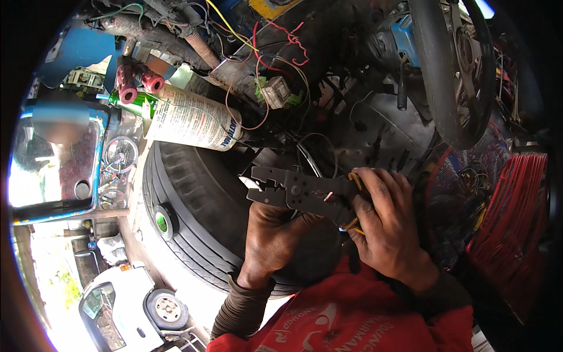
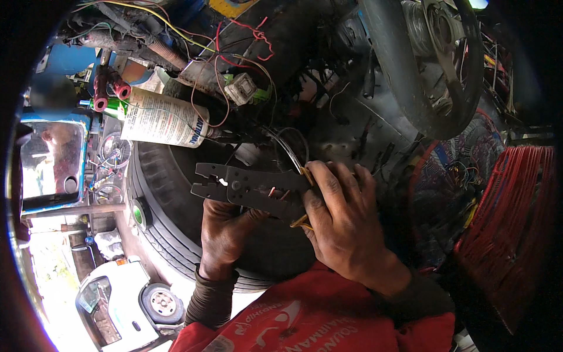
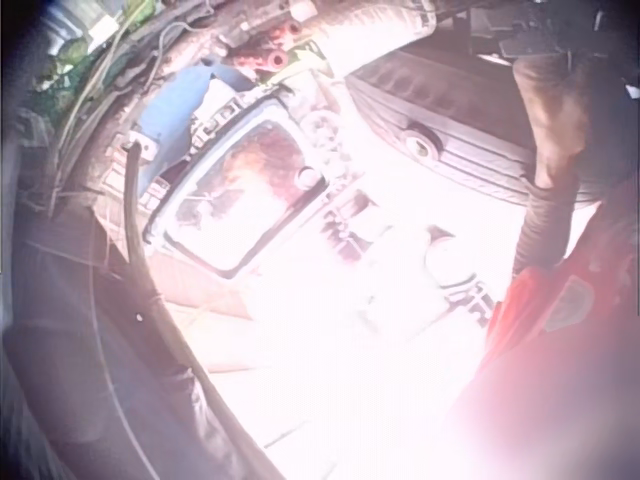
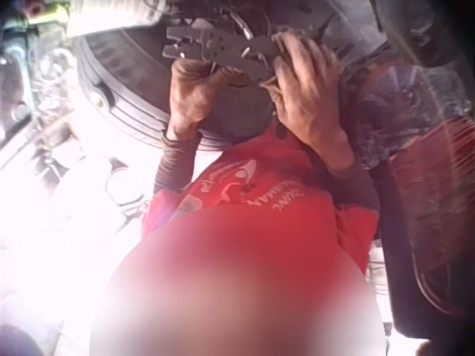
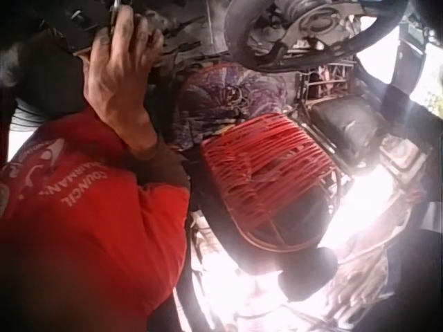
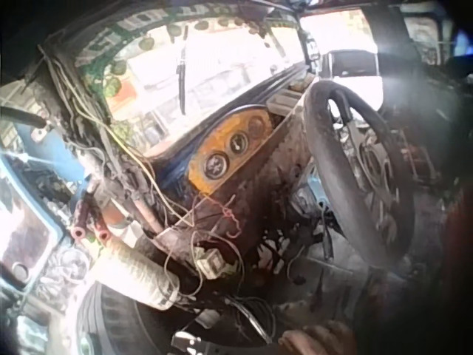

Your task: The person works inside a vehicle's dashboard area, using pliers and a screwdriver to strip, twist, and connect wires. They handle a small black connector and multiple colored wires, repeatedly adjusting connections near the steering column.

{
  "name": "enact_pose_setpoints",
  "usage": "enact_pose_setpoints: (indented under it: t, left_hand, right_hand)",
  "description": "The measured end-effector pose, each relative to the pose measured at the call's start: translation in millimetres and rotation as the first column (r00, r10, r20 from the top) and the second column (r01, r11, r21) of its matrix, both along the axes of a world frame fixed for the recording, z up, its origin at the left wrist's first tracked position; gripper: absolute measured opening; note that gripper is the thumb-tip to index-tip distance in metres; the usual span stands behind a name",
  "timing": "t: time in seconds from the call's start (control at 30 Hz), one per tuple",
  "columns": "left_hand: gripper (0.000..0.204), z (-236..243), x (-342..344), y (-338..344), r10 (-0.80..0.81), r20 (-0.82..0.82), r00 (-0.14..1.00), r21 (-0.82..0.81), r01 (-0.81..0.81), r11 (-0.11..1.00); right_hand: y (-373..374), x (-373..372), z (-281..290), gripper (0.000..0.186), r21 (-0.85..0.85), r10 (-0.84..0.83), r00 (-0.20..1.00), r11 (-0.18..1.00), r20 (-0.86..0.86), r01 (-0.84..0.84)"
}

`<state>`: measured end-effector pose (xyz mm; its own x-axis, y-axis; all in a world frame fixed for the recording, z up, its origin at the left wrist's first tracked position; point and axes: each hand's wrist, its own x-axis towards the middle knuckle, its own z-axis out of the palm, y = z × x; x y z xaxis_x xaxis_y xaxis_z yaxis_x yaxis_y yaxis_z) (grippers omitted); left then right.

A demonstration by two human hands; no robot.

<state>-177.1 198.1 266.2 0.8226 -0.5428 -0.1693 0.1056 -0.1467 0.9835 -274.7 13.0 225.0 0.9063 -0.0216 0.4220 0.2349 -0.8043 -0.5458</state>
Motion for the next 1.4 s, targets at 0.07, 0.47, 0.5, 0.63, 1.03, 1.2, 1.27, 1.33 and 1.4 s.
enact_pose_setpoints:
  t: [0.07, 0.47, 0.5, 0.63, 1.03, 1.2, 1.27, 1.33, 1.4]
  left_hand:
    - [0.020, -3.8, -2.9, -1.4, 0.040, 0.023, 0.999, -0.030, -0.040, 0.999]
    - [0.014, -2.8, -5.7, -2.1, 0.088, 0.072, 0.994, 0.050, -0.092, 0.995]
    - [0.014, -2.3, -6.0, -2.2, 0.091, 0.063, 0.994, 0.048, -0.095, 0.994]
    - [0.015, 0.0, -6.6, -1.6, 0.066, 0.043, 0.997, 0.030, -0.067, 0.997]
    - [0.019, -2.3, -7.1, -4.0, 0.081, 0.012, 0.997, 0.076, -0.082, 0.994]
    - [0.020, -1.1, -8.0, -11.7, 0.055, 0.034, 0.998, 0.020, -0.055, 0.998]
    - [0.019, -0.7, -9.3, -16.9, 0.040, 0.040, 0.998, -0.020, -0.039, 0.999]
    - [0.019, -0.4, -11.7, -21.3, 0.055, 0.015, 0.998, -0.061, -0.054, 0.997]
    - [0.016, 0.6, -9.3, -20.8, -0.010, 0.139, 0.990, 0.041, 0.005, 0.999]
  right_hand:
    - [-0.6, -0.2, 0.7, 0.046, 0.002, -0.006, 1.000, 1.000, -0.002, 0.006]
    - [-1.7, -2.3, -7.0, 0.040, -0.032, -0.032, 0.999, 0.999, 0.018, 0.033]
    - [-1.4, -2.4, -7.2, 0.040, -0.030, -0.033, 0.999, 0.999, 0.018, 0.033]
    - [-0.7, -2.9, -7.7, 0.043, -0.018, -0.033, 0.999, 0.999, 0.014, 0.033]
    - [-1.3, -2.3, -11.9, 0.038, -0.008, -0.011, 1.000, 1.000, 0.002, 0.011]
    - [-2.6, 1.6, -15.2, 0.037, 0.183, 0.020, 0.999, 0.983, -0.048, -0.011]
    - [-4.7, 2.3, -14.1, 0.035, 0.384, 0.102, 0.988, 0.922, -0.114, -0.051]
    - [-9.4, 1.8, -12.0, 0.031, 0.546, 0.217, 0.961, 0.833, -0.174, -0.089]
    - [-14.7, 0.2, -9.9, 0.027, 0.678, 0.353, 0.909, 0.725, -0.220, -0.118]
